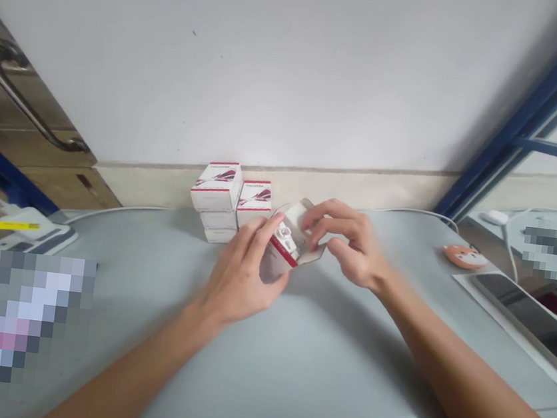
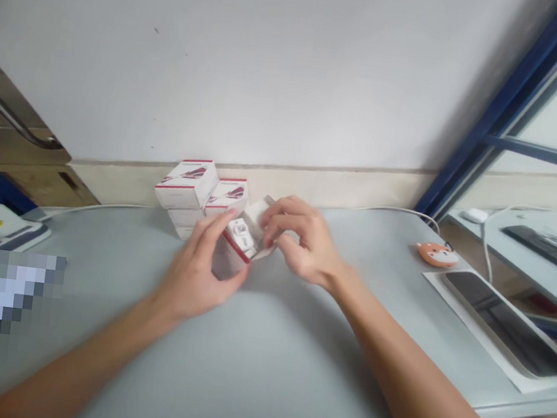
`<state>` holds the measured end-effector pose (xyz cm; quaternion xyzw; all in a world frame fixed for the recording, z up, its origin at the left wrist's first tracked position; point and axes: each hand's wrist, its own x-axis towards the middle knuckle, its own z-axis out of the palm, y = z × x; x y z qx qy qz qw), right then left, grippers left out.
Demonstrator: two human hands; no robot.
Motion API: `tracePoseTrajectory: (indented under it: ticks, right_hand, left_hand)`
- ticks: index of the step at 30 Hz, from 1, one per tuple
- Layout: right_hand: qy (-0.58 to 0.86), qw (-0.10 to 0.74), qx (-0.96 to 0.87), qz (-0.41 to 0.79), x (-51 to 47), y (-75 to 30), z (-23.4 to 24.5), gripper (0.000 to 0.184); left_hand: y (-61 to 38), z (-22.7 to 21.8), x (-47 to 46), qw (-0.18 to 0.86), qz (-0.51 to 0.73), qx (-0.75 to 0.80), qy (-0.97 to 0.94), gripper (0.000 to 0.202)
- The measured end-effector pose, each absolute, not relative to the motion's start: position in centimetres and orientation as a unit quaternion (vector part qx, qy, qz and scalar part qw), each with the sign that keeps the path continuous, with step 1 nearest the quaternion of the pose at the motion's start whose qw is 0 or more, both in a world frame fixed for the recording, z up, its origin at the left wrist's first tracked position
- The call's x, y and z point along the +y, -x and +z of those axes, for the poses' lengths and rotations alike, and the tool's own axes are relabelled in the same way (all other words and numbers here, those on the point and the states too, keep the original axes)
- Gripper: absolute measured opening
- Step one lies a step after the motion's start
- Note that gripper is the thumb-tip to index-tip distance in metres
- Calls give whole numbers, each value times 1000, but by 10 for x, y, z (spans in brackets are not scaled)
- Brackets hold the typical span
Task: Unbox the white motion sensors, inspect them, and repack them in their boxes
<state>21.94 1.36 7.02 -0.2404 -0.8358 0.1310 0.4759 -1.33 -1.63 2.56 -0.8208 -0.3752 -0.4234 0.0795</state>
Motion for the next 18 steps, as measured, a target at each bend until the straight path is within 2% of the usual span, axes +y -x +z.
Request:
tracePoseTrajectory:
  ticks: [3,7,14,18]
  right_hand:
    - [300,431,-841,129,9,-217,74,30]
    - [369,383,-842,87,10,-205,63,18]
    - [389,462,-766,218,20,-195,49,20]
    - [472,532,-681,173,25,-209,62,25]
  left_hand:
    - [13,24,-16,138,-429,-368,813,83]
    - [15,25,-12,202,-404,-370,812,73]
    - [18,26,-9,204,-358,-374,831,78]
    - [17,27,-9,184,-376,-404,814,80]
